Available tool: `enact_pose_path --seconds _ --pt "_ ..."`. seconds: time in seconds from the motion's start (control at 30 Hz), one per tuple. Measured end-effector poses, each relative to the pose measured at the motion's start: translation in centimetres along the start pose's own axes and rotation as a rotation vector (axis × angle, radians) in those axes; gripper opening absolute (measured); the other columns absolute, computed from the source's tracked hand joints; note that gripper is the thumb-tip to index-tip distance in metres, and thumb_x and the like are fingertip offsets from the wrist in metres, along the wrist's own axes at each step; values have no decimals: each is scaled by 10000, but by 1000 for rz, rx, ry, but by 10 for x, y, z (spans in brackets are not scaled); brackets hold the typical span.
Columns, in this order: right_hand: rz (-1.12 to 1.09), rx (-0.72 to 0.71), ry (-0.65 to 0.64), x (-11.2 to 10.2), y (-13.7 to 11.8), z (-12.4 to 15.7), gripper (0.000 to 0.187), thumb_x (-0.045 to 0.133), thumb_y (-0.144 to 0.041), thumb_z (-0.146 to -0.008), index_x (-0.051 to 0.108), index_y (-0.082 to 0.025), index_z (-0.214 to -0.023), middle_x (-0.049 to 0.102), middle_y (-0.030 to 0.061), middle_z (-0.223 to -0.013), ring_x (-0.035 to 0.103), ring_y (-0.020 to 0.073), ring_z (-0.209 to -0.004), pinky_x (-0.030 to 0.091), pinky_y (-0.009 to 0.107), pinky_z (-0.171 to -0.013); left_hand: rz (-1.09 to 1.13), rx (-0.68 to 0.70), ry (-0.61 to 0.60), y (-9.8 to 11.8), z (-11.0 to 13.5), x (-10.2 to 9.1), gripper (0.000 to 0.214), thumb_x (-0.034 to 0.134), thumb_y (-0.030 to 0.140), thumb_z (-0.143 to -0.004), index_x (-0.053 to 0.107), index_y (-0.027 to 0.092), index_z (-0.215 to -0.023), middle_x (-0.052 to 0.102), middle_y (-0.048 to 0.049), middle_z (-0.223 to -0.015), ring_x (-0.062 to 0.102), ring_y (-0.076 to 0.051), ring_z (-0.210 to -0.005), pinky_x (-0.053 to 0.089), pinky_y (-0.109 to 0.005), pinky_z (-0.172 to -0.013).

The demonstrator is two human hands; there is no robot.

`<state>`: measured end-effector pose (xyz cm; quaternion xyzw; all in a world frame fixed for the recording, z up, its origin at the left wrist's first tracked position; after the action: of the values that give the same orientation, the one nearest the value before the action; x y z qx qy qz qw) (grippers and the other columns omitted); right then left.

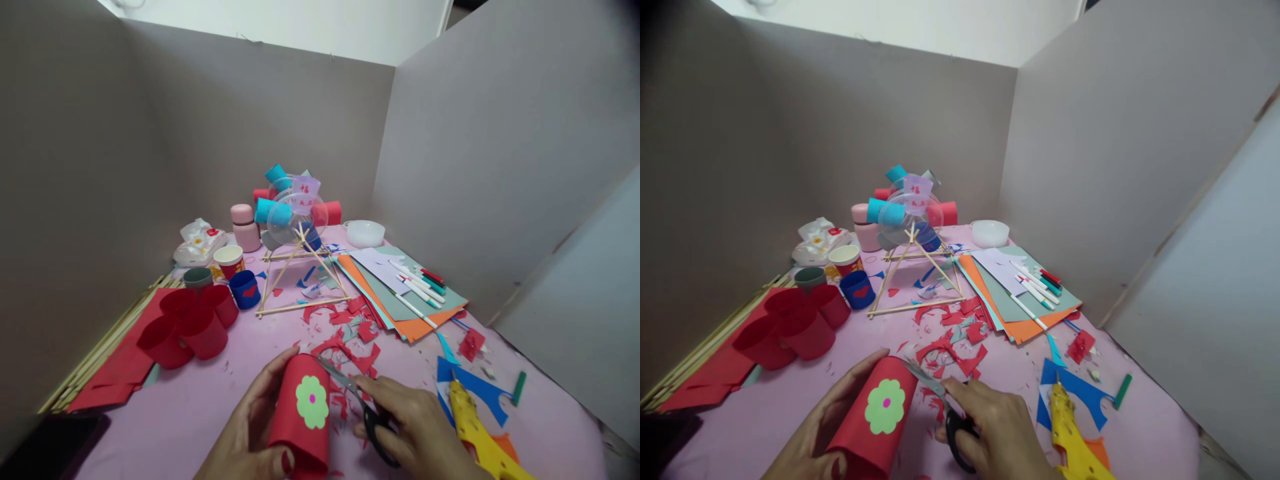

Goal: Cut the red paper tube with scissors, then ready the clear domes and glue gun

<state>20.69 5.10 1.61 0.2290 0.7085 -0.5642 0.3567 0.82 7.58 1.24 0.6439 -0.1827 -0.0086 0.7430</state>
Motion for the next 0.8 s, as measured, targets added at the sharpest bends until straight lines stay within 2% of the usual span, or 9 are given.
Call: enact_pose_path --seconds 0.23,0.37,0.6,0.8 --pt "-10 -18 18 -1 1 1 353 631 -299 -796 638 -255 -1146 690 6 -827 641 156 -714 433 207 -628 10 -43 -3 0 2 0 909 834 588 -371 562 333 -1200 563 -60 -1322 404 -392 -1282 473 -405 -913" --pt "6 -18 22 -1 1 0 356 631 -268 -785 639 -265 -1140 688 -1 -811 644 157 -709 437 207 -625 -9 -18 18 0 1 0 903 827 604 -368 579 328 -1192 520 -49 -1376 289 -400 -1348 469 -414 -932" --pt "45 -26 19 3 1 2 387 592 -254 -808 615 -208 -1191 701 48 -895 669 193 -796 471 235 -675 57 -19 33 -2 1 1 841 845 562 -375 596 333 -1145 566 -45 -1330 377 -383 -1308 492 -399 -900" --pt "93 -50 22 3 1 1 386 580 -227 -801 623 -197 -1183 711 58 -881 684 218 -792 495 263 -651 47 -23 48 -1 0 0 877 844 578 -349 593 305 -1143 553 -69 -1341 312 -402 -1338 494 -409 -899"
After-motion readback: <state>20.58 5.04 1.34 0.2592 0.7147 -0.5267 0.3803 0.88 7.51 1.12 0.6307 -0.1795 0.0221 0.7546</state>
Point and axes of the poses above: each hand's wrist, its own z-axis away from the middle knuckle, its own x-axis out of the palm, y = z × x, the point moved 6 cm from there along -z, towards the middle knuckle
